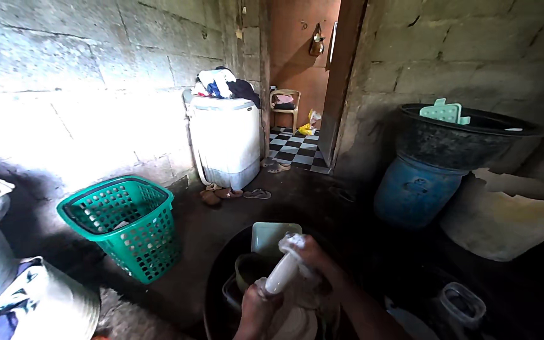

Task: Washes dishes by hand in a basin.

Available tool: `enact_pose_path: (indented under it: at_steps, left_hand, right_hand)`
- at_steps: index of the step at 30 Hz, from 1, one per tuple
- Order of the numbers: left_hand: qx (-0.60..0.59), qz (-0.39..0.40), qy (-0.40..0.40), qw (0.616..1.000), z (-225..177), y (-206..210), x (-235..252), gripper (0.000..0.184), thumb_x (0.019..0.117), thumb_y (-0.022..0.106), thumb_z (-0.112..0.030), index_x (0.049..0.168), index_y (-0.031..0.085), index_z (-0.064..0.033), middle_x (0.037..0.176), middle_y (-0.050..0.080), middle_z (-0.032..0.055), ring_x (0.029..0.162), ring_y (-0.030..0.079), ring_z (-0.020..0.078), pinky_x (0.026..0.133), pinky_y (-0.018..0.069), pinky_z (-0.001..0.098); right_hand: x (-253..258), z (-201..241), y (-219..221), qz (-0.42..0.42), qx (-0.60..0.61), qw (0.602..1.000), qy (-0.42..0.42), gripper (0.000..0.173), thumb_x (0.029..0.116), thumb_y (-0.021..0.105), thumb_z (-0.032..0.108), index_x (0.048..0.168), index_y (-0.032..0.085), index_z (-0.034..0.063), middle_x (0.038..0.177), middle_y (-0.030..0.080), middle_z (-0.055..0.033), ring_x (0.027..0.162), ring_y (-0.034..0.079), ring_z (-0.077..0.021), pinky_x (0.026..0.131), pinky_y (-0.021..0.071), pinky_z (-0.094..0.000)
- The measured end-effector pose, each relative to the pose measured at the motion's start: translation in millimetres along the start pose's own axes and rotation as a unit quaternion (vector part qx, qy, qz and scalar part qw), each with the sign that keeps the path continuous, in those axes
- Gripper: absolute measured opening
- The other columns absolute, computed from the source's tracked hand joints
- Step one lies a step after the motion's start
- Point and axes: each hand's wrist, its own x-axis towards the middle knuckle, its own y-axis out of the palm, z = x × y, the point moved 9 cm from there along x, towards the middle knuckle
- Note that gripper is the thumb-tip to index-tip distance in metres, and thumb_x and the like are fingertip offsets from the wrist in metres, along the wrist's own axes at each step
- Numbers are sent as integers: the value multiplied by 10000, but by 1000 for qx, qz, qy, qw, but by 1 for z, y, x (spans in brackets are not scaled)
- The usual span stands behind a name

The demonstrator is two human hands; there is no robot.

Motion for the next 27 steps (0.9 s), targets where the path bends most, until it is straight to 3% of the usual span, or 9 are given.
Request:
enact_pose_path:
  at_steps: [4, 8, 12, 14, 18, 20, 22, 24, 27]
  left_hand:
    - [-160, -25, 117, 980, 0, -17, -5, 237, 685, 828, -18, 873, 686, 12, 816, 699, 23, 789, 670, 39, 775, 571, 238]
    - [-285, 126, 50, 949, 12, 1, 0, 210, 788, 717, 53, 983, 719, -25, 884, 759, -14, 841, 717, 51, 824, 606, 270]
    - [-300, 191, -18, 934, 8, 27, -7, 220, 910, 624, 51, 1120, 636, -12, 940, 721, -26, 880, 686, 45, 864, 582, 272]
    - [-323, 169, -31, 931, 10, 29, -6, 134, 976, 583, -28, 1089, 654, -37, 914, 720, -34, 852, 682, 35, 837, 578, 262]
    - [-347, 112, -84, 927, 16, 23, -8, 142, 1026, 554, -103, 939, 665, -81, 804, 698, -28, 741, 670, 52, 720, 581, 257]
    - [-373, 84, -116, 917, 23, 22, -10, 158, 1036, 544, -127, 991, 669, -42, 815, 715, 24, 739, 694, 99, 709, 600, 293]
    - [-412, 42, -141, 899, 31, 17, -9, 196, 1052, 525, -148, 1117, 629, 4, 861, 713, 75, 767, 703, 140, 720, 608, 325]
    - [-445, -16, -130, 886, 38, 11, -4, 219, 1063, 481, -152, 1102, 632, 2, 844, 717, 72, 752, 708, 130, 700, 614, 315]
    - [-466, -85, -117, 873, 53, 3, 9, 256, 1074, 457, -172, 1122, 625, 16, 893, 707, 91, 799, 701, 135, 731, 605, 323]
  right_hand:
    - [0, -35, -29, -58, 83, 993, 57, 301, 1053, 561, 121, 1258, 634, -87, 1246, 663, -213, 1155, 620, -207, 1048, 473, -342]
    - [-5, -2, -18, 22, -47, 994, 94, 365, 1053, 591, 193, 1317, 618, -57, 1335, 629, -239, 1268, 586, -290, 1125, 422, -414]
    - [-15, 36, 42, 161, -225, 960, 50, 438, 1028, 613, 318, 1258, 644, -54, 1269, 650, -274, 1242, 601, -410, 1069, 447, -570]
    - [-15, 38, 55, 175, -242, 953, 49, 475, 1038, 592, 347, 1282, 628, -59, 1310, 629, -284, 1280, 578, -417, 1089, 426, -575]
    - [2, 10, 36, 67, -63, 995, 49, 410, 1026, 633, 248, 1289, 641, -67, 1311, 645, -259, 1271, 597, -340, 1133, 425, -465]
    - [5, -12, 25, 14, 23, 999, 35, 331, 1032, 606, 172, 1245, 667, -74, 1251, 678, -235, 1203, 632, -285, 1093, 461, -415]
    - [5, -45, 18, -37, 77, 994, 64, 309, 1054, 563, 159, 1231, 665, -73, 1215, 686, -222, 1151, 644, -253, 1055, 480, -394]
    - [-3, -78, 18, -98, 71, 985, 120, 329, 1066, 549, 187, 1246, 662, -64, 1210, 685, -237, 1139, 650, -288, 1039, 489, -431]
    - [-30, -70, 39, -112, -13, 976, 183, 416, 1057, 549, 221, 1366, 589, -55, 1353, 622, -264, 1294, 588, -359, 1129, 434, -488]
